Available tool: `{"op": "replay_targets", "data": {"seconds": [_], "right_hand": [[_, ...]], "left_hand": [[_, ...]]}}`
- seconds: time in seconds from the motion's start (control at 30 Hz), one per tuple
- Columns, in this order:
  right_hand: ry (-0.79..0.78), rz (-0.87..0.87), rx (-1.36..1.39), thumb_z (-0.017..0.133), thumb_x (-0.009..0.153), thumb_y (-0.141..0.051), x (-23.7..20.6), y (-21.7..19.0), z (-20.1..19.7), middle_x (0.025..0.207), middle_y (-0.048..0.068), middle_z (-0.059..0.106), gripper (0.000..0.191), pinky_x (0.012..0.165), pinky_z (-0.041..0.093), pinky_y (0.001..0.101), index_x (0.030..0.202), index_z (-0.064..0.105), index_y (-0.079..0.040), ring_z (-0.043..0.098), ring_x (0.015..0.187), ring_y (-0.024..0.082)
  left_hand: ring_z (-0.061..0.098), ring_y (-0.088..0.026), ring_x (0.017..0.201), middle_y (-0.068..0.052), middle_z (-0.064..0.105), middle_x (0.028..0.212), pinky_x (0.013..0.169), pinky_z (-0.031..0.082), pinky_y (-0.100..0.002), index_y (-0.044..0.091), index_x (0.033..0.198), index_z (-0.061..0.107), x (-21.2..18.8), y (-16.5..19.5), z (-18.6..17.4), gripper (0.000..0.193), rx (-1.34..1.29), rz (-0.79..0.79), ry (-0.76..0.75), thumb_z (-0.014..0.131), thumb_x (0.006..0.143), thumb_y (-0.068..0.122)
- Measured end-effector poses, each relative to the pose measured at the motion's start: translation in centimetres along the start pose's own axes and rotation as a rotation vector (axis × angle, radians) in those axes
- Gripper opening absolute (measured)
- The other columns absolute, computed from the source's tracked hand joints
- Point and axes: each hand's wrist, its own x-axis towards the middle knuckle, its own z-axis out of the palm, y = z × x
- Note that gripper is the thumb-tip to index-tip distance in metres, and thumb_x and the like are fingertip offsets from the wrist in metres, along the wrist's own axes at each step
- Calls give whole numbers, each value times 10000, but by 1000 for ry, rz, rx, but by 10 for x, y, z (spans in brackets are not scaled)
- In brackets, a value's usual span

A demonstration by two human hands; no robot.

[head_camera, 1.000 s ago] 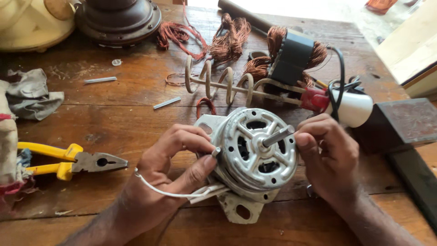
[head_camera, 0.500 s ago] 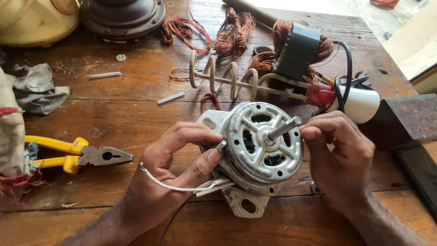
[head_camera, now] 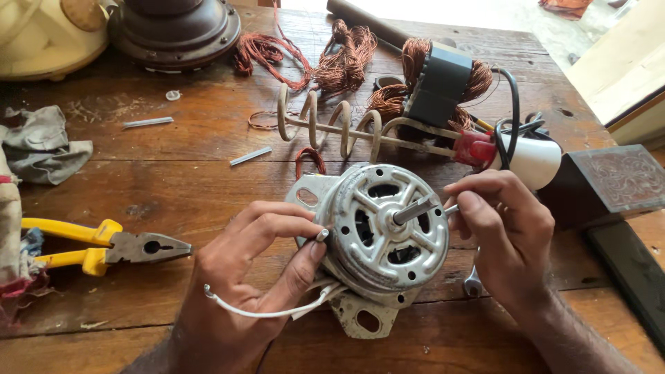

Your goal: The person uses a wrench to loosen and remove a bolt from a small electric motor on a workbench. They then manipulate the motor's wires and components by hand, appearing to inspect or adjust internal parts.

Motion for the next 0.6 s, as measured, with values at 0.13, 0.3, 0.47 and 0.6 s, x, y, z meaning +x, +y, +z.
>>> {"op": "replay_targets", "data": {"seconds": [0.13,0.3,0.47,0.6], "right_hand": [[-10,30,-7,539,1094,-128,0,3,0,806,48,672,201,610,476,213,1091,666,27,585,686,52],[-22,-8,11,543,1101,-160,1,4,2,778,39,675,235,585,471,213,1061,670,35,580,668,47],[-21,0,44,550,1101,-154,2,3,2,765,40,668,239,556,475,216,1041,676,40,585,655,51],[-10,7,-26,544,1092,-164,2,1,1,775,39,696,246,568,510,216,1036,677,34,621,653,55]], "left_hand": [[737,-236,1101,-109,719,1119,933,573,-358,45,1050,674,-1,-1,1,156,3,29,-16,733,914,94],[734,-244,1111,-114,716,1122,938,569,-373,53,1038,671,-1,-2,2,156,8,11,-30,738,918,125],[714,-270,1141,-127,716,1126,968,564,-400,27,1092,662,-2,-2,2,234,62,88,7,731,920,171],[704,-268,1111,-135,711,1132,942,559,-400,42,1074,680,-3,-3,4,229,113,125,31,750,905,181]]}}
